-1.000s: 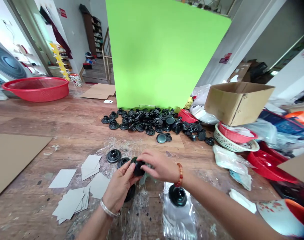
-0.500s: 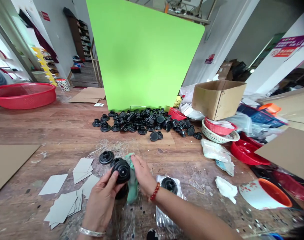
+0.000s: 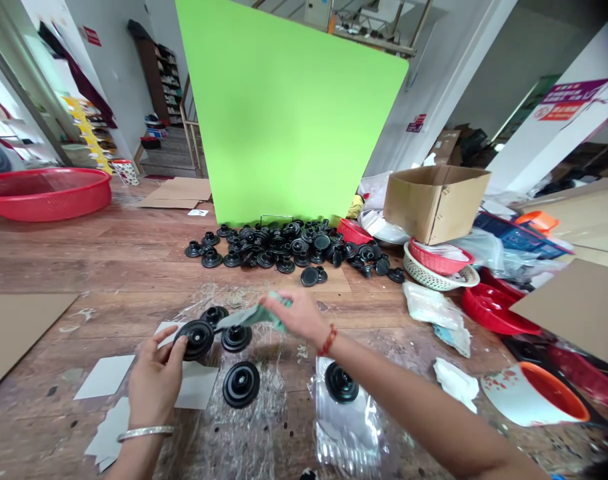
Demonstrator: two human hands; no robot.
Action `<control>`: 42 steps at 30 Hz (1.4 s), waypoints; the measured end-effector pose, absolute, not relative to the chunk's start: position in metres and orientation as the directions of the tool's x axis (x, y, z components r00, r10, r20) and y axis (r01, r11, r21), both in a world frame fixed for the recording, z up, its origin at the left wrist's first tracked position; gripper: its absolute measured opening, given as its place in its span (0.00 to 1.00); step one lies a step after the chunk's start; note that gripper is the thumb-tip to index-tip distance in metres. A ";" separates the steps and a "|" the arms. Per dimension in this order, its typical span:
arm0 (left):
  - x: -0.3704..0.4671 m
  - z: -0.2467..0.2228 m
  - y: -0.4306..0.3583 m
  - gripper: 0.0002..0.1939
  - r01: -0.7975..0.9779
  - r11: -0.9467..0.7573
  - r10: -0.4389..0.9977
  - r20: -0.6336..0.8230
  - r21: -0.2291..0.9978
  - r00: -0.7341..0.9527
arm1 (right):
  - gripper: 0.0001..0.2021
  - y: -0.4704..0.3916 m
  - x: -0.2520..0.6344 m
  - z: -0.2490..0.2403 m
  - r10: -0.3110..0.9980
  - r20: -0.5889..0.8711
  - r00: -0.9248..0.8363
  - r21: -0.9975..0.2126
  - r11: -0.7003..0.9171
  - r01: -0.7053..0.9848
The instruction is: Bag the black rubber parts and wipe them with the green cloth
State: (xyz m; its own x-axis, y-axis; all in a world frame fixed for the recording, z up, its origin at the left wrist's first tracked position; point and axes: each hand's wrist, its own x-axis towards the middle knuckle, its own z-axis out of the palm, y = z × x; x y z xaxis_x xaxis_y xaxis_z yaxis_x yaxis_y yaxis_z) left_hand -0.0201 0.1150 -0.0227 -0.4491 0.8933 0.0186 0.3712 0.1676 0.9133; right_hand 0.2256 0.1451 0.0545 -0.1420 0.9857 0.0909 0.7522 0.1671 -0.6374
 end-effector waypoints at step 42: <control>0.048 0.021 0.078 0.33 -0.484 0.267 0.933 -0.350 0.833 -0.088 | 0.09 0.105 0.212 0.023 0.975 0.093 -0.200 -0.913 0.164 0.374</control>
